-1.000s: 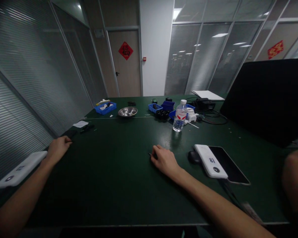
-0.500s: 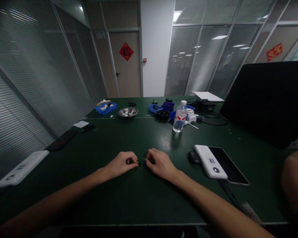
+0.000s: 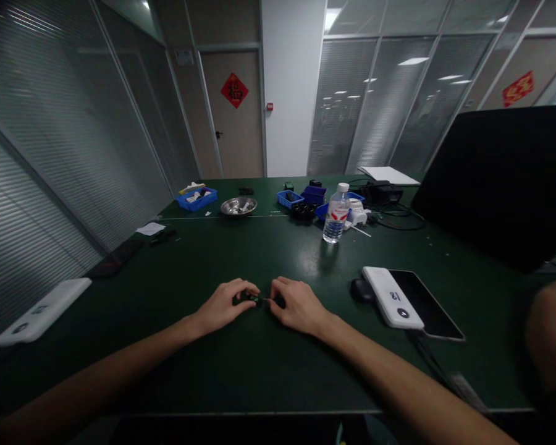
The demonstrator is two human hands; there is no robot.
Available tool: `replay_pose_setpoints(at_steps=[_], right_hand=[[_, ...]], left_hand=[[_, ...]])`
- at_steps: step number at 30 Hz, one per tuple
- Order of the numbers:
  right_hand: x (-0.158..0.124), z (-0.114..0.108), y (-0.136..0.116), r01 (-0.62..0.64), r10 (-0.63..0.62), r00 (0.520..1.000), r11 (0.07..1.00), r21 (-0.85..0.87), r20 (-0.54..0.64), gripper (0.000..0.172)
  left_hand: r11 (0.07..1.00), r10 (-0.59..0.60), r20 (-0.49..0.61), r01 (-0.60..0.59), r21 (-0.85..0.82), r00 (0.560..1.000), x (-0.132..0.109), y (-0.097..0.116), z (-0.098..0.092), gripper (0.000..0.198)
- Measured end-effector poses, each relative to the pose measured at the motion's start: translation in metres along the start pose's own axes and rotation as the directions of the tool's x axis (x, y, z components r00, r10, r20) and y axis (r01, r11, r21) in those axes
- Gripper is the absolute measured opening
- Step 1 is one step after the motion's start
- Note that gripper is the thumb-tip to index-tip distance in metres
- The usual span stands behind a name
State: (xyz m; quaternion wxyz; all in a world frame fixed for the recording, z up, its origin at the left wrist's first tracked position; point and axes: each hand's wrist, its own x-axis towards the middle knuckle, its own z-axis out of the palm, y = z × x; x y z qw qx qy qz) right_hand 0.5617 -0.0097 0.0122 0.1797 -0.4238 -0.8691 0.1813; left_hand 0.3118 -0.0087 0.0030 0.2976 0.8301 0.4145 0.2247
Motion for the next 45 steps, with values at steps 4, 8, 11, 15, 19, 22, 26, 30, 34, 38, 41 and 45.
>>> replay_pose_setpoints(at_steps=[4,8,11,15,19,22,26,30,34,38,41,45], right_hand=[[-0.001,0.000,0.000,-0.013,0.013,1.000,1.000,-0.014,-0.010,0.009],[-0.002,-0.001,0.000,-0.015,0.015,1.000,1.000,-0.015,-0.026,0.009],[-0.003,-0.001,0.000,-0.022,0.021,1.000,1.000,-0.009,-0.013,0.011],[-0.003,0.002,0.001,0.005,-0.005,0.999,1.000,0.011,-0.032,0.010],[-0.003,0.007,0.005,0.029,-0.024,0.998,0.997,0.072,-0.063,0.008],[-0.002,0.008,0.007,0.030,-0.021,0.997,0.993,0.115,-0.075,0.007],[-0.003,0.005,0.003,0.073,-0.069,0.996,0.995,0.069,-0.060,0.007],[-0.005,0.004,-0.004,0.126,-0.126,0.992,0.992,0.010,-0.012,0.006],[-0.005,0.009,-0.003,0.122,-0.116,0.992,0.987,0.106,-0.054,0.005],[-0.003,0.013,0.002,0.062,-0.039,0.995,0.962,0.265,-0.090,0.012],[-0.003,0.013,0.001,0.064,-0.039,0.995,0.956,0.287,-0.090,0.015],[-0.005,0.008,-0.004,0.151,-0.143,0.988,0.979,0.138,-0.064,0.007]], left_hand=[[0.999,0.047,0.012,-0.046,-0.006,0.999,0.000,-0.001,0.001,0.020],[0.999,0.023,0.005,-0.023,-0.026,1.000,0.000,-0.002,0.001,0.022],[1.000,0.017,0.000,-0.017,-0.016,1.000,0.000,-0.002,0.001,0.021],[0.999,0.036,0.007,-0.036,-0.023,0.999,0.001,-0.001,0.000,0.021],[0.998,0.019,0.005,-0.019,-0.063,1.000,0.001,-0.001,-0.002,0.023],[0.993,0.030,-0.007,-0.031,-0.111,1.000,0.001,-0.003,-0.002,0.023],[0.986,0.125,-0.043,-0.129,-0.106,0.991,0.000,-0.004,0.001,0.021],[0.968,0.251,-0.011,-0.251,-0.023,0.968,-0.002,-0.003,0.003,0.022],[0.964,0.262,-0.042,-0.263,-0.028,0.964,-0.003,-0.003,0.004,0.022],[0.965,0.220,-0.123,-0.234,-0.115,0.968,-0.003,-0.003,0.003,0.023],[0.963,0.209,-0.135,-0.228,-0.144,0.968,-0.003,-0.001,0.002,0.023],[0.965,0.241,-0.078,-0.247,-0.085,0.967,-0.003,-0.002,0.005,0.023]])
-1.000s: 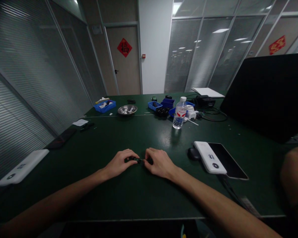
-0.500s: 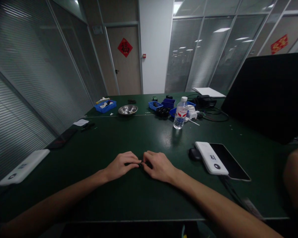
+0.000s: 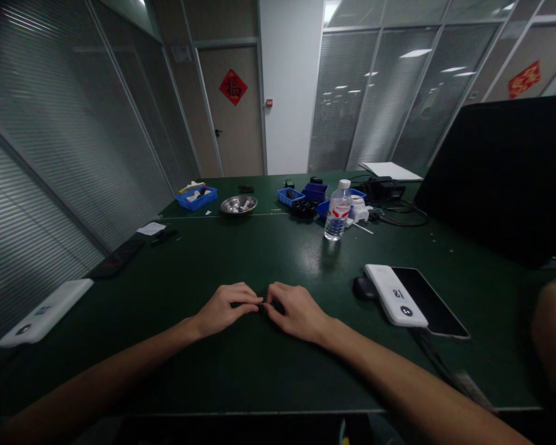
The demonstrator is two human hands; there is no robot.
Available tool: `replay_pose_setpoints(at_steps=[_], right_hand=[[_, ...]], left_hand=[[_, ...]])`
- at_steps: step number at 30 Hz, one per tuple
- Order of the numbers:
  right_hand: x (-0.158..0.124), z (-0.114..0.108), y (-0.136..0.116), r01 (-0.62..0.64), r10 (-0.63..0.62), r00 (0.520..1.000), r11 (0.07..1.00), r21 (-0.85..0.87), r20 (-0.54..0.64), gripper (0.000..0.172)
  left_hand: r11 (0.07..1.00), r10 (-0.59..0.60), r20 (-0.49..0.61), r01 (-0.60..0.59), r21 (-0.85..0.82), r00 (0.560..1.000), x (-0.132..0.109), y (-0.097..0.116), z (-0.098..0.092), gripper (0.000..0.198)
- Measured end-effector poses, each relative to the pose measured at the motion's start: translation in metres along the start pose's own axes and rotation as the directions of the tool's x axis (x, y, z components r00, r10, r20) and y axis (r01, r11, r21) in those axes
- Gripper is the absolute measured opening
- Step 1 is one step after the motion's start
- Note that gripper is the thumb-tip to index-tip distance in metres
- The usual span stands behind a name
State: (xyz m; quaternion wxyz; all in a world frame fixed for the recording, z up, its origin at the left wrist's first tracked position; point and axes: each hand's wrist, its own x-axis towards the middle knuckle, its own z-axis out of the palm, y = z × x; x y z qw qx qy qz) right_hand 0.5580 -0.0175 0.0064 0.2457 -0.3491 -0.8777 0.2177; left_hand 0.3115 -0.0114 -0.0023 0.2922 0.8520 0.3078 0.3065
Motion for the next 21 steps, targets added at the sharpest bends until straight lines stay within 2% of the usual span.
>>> replay_pose_setpoints(at_steps=[2,4,7,10,12,14,18,21], right_hand=[[-0.001,-0.001,-0.003,0.024,-0.023,0.999,0.998,-0.058,0.024,0.006],[-0.001,0.000,-0.003,0.022,-0.021,1.000,0.999,-0.040,0.009,0.006],[-0.001,0.005,0.001,-0.027,0.033,0.998,0.994,0.109,-0.054,0.009],[0.001,0.009,0.006,-0.087,0.104,0.993,0.957,0.277,-0.050,0.019],[0.001,0.009,0.007,-0.082,0.102,0.994,0.943,0.323,-0.045,0.022],[0.001,0.007,0.005,-0.040,0.060,0.996,0.958,0.285,-0.059,0.020],[-0.001,0.001,0.002,0.050,-0.046,0.998,0.997,0.065,-0.053,0.008],[-0.001,-0.001,0.001,0.055,-0.056,0.998,0.997,-0.059,-0.018,0.008]], left_hand=[[1.000,0.020,0.011,-0.020,0.023,1.000,-0.001,-0.002,0.002,0.021],[1.000,0.024,-0.008,-0.024,0.014,1.000,-0.001,-0.003,0.002,0.022],[0.999,0.012,-0.052,-0.015,-0.043,0.999,-0.002,-0.002,0.001,0.024],[0.994,0.004,-0.102,-0.016,-0.109,0.995,-0.001,0.001,0.000,0.023],[0.992,0.009,-0.125,-0.025,-0.127,0.992,-0.001,0.003,0.000,0.022],[0.992,0.018,-0.123,-0.033,-0.121,0.992,-0.001,0.005,0.001,0.022],[0.997,-0.015,-0.075,0.009,-0.082,0.997,0.000,0.008,0.003,0.022],[0.997,-0.055,-0.039,0.053,-0.062,0.998,0.001,0.008,0.003,0.022]])
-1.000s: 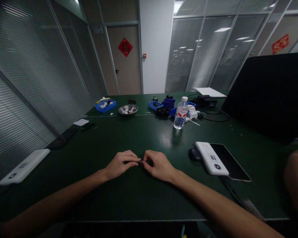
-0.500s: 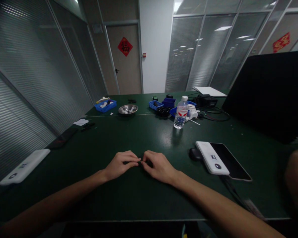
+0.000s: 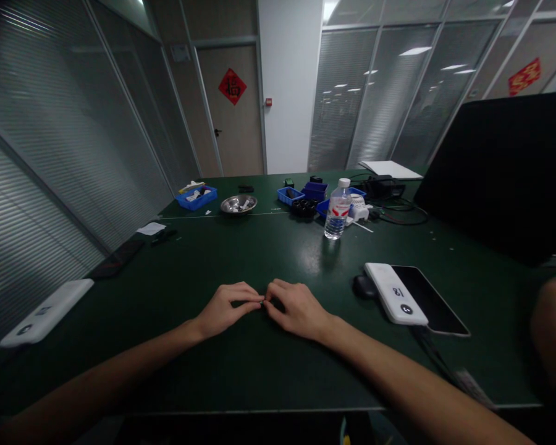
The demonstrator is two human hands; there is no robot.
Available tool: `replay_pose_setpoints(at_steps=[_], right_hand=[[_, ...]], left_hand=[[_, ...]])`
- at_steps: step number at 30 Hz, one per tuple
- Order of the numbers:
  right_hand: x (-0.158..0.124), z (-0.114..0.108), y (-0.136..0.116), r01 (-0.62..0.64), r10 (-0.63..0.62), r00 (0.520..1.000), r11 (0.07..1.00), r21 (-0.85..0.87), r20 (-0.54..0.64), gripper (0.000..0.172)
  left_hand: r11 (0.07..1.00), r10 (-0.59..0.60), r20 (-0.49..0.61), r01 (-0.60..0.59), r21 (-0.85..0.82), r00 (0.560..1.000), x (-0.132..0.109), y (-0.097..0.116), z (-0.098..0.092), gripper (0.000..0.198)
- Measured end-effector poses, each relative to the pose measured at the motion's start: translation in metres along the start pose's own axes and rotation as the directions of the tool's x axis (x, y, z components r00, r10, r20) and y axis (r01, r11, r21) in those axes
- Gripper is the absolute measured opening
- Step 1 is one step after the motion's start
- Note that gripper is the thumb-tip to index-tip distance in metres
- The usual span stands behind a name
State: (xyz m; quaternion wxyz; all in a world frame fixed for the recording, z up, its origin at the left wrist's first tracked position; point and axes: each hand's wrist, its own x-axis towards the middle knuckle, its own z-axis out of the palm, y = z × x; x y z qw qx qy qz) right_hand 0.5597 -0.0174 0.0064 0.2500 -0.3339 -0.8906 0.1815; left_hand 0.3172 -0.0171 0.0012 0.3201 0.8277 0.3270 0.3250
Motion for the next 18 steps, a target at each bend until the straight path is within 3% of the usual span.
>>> replay_pose_setpoints(at_steps=[3,11,18], right_hand=[[0.0006,0.0011,0.0009,-0.026,0.026,0.999,1.000,-0.005,0.023,0.008],[0.0029,0.0044,0.0052,-0.103,0.111,0.993,0.979,0.173,-0.034,0.008],[0.0038,-0.0027,0.0081,-0.123,0.126,0.991,0.990,0.073,-0.044,0.008]], left_hand=[[1.000,-0.025,0.038,0.025,-0.001,0.999,0.0010,-0.0005,-0.0006,0.021],[0.998,-0.041,0.075,0.037,0.046,0.996,0.0010,-0.0020,-0.0014,0.026],[0.988,-0.057,0.104,0.041,0.149,0.993,0.0009,-0.0011,0.0009,0.039]])
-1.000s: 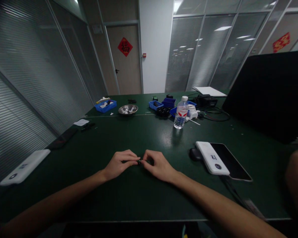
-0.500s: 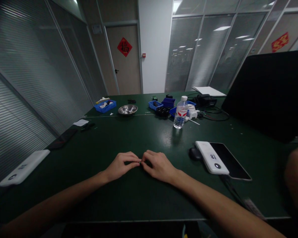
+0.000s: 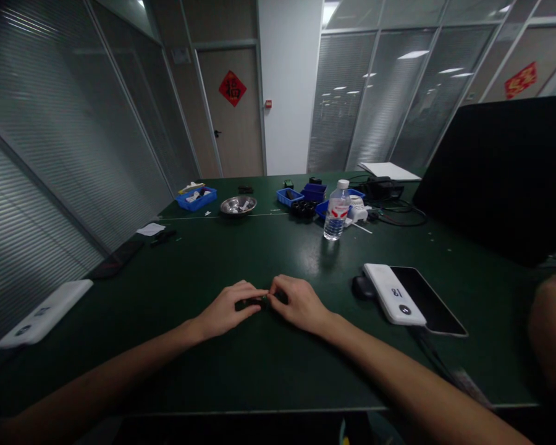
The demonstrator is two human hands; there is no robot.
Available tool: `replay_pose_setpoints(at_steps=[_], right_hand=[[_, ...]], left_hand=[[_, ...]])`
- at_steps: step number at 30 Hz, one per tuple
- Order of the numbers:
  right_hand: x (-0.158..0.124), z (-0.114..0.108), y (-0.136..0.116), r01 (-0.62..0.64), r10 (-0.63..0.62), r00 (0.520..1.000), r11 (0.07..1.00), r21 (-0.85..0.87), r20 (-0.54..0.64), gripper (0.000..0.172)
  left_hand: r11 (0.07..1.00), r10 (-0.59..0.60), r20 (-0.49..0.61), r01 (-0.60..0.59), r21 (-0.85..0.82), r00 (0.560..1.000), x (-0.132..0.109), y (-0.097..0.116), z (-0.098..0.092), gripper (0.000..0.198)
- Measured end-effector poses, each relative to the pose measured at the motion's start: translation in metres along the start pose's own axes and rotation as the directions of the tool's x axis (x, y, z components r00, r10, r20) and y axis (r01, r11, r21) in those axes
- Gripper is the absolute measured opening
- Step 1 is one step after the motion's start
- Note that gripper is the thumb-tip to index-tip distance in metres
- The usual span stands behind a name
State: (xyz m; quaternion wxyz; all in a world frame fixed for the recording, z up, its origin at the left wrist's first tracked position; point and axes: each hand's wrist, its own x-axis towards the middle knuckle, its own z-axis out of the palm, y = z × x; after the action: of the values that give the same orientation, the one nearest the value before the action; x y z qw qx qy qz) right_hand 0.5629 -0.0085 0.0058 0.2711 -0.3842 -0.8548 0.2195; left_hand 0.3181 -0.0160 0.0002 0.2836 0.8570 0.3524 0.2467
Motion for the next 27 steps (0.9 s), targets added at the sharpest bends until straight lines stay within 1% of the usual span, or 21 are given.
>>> replay_pose_setpoints(at_steps=[3,6,9,13,15,17,18,19,20,21,22,24,25,27], right_hand=[[0.000,-0.002,0.002,0.017,-0.013,0.999,0.995,-0.094,0.042,0.006],[0.000,-0.003,0.002,0.030,-0.018,0.996,0.989,-0.142,0.082,0.005],[0.001,-0.002,0.001,0.036,-0.015,0.994,0.980,-0.197,0.107,0.005],[0.001,-0.001,0.000,0.035,0.001,0.992,0.960,-0.280,0.127,0.005],[0.002,-0.002,0.001,0.029,0.010,0.992,0.952,-0.304,0.127,0.004],[0.002,-0.004,0.004,0.005,0.030,0.994,0.948,-0.318,0.106,0.005],[0.002,-0.005,0.006,-0.015,0.045,0.995,0.947,-0.320,0.087,0.005],[0.003,-0.006,0.009,-0.037,0.061,0.996,0.948,-0.316,0.067,0.006],[0.003,-0.007,0.012,-0.058,0.077,0.996,0.950,-0.307,0.049,0.006],[0.003,-0.007,0.014,-0.076,0.090,0.995,0.953,-0.295,0.034,0.006],[0.004,-0.007,0.016,-0.089,0.100,0.995,0.955,-0.282,0.026,0.006],[0.004,-0.007,0.019,-0.100,0.110,0.994,0.959,-0.266,0.021,0.006],[0.004,-0.007,0.020,-0.100,0.110,0.994,0.960,-0.263,0.023,0.006],[0.003,-0.007,0.019,-0.095,0.106,0.994,0.960,-0.263,0.029,0.006]], left_hand=[[0.995,0.021,0.010,-0.022,0.095,1.000,0.000,0.005,-0.001,0.040],[0.985,0.019,0.028,-0.024,0.170,0.999,0.000,0.008,-0.001,0.041],[0.982,0.011,0.027,-0.016,0.189,1.000,0.000,0.007,0.000,0.038],[0.986,-0.002,-0.017,0.005,0.164,1.000,0.000,0.005,0.003,0.039],[0.985,-0.020,-0.044,0.027,0.171,0.999,0.001,0.007,0.002,0.034],[0.978,-0.033,-0.067,0.046,0.201,0.997,0.001,0.009,0.001,0.024],[0.976,-0.023,-0.064,0.037,0.217,0.998,0.000,0.009,0.000,0.020],[0.974,0.009,-0.042,0.000,0.227,0.999,-0.001,0.010,-0.001,0.018],[0.971,0.067,0.004,-0.066,0.230,0.998,-0.001,0.010,-0.001,0.017],[0.962,0.144,0.067,-0.156,0.222,0.987,-0.002,0.010,0.000,0.016],[0.944,0.230,0.136,-0.255,0.208,0.964,-0.004,0.010,0.000,0.016],[0.889,0.376,0.237,-0.421,0.181,0.896,-0.006,0.010,0.002,0.017],[0.864,0.418,0.261,-0.469,0.181,0.870,-0.007,0.010,0.003,0.018],[0.839,0.453,0.274,-0.509,0.193,0.849,-0.007,0.010,0.003,0.020]])
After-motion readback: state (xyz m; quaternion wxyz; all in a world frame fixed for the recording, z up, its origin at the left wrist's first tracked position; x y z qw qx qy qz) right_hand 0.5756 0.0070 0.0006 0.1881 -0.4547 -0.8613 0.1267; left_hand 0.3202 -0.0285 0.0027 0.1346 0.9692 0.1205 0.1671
